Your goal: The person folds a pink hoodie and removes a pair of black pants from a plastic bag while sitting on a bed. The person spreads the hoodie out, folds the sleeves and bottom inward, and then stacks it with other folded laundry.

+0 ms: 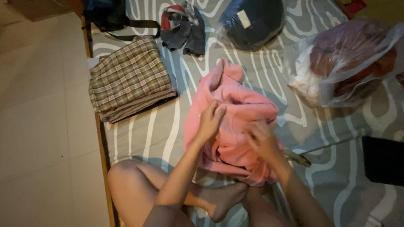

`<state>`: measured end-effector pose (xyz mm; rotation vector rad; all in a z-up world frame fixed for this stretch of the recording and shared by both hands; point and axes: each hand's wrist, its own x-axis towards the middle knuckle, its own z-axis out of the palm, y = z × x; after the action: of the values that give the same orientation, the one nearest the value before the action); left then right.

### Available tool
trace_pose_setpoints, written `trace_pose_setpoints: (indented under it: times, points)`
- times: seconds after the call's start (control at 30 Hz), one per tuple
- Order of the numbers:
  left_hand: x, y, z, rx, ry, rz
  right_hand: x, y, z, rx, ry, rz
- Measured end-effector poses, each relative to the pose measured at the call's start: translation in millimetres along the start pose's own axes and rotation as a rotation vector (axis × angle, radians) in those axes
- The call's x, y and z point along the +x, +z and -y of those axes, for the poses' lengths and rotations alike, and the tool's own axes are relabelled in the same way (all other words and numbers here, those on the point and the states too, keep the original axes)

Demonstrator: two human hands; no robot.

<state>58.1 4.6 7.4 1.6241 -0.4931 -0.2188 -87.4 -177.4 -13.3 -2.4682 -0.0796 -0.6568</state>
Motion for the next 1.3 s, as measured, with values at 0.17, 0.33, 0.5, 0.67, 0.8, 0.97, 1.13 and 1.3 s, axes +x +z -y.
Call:
trace_pose_setpoints:
  times: [0.17,0.33,0.5,0.67,0.8,0.97,1.13,1.3]
  points:
    - [11.1,-28.9,39.8,0.233,0.076,0.111,-25.0,14.3,-26.6,0.040,0.138,-0.103]
    - [19.1,-71.1,129.9,0.578,-0.075,0.990,-75.5,23.3,-118.3,-0.039,0.351,-0.118]
    - [-5.9,-80.6,183.2,-0.209,-0.260,0.852,-119.8,47.4,-123.8,0.698,0.731,0.229]
    - [-11.1,-55.1,152.6,0.061,-0.014,0.418,-124.8,50.2,-76.9,0.255,0.391,0.288]
    - [-19.7,-19.6,119.4,0.499,0.054,0.508,-136.8,73.4,-73.3,0.091,0.330,0.162]
    - [-24.8,23.1,130.0,0.824,-0.271,0.565,-157.6,112.7,-123.3,0.077,0.542,0.056]
    - [-19.3,36.2,168.7,0.430,-0.248,0.537,-154.7,93.2,-185.8,0.099,0.582,-0.076]
    - [27.4,3.4,142.5,-0.245,-0.238,0.163,-115.2,14.7,-240.4,0.101,0.486,-0.299]
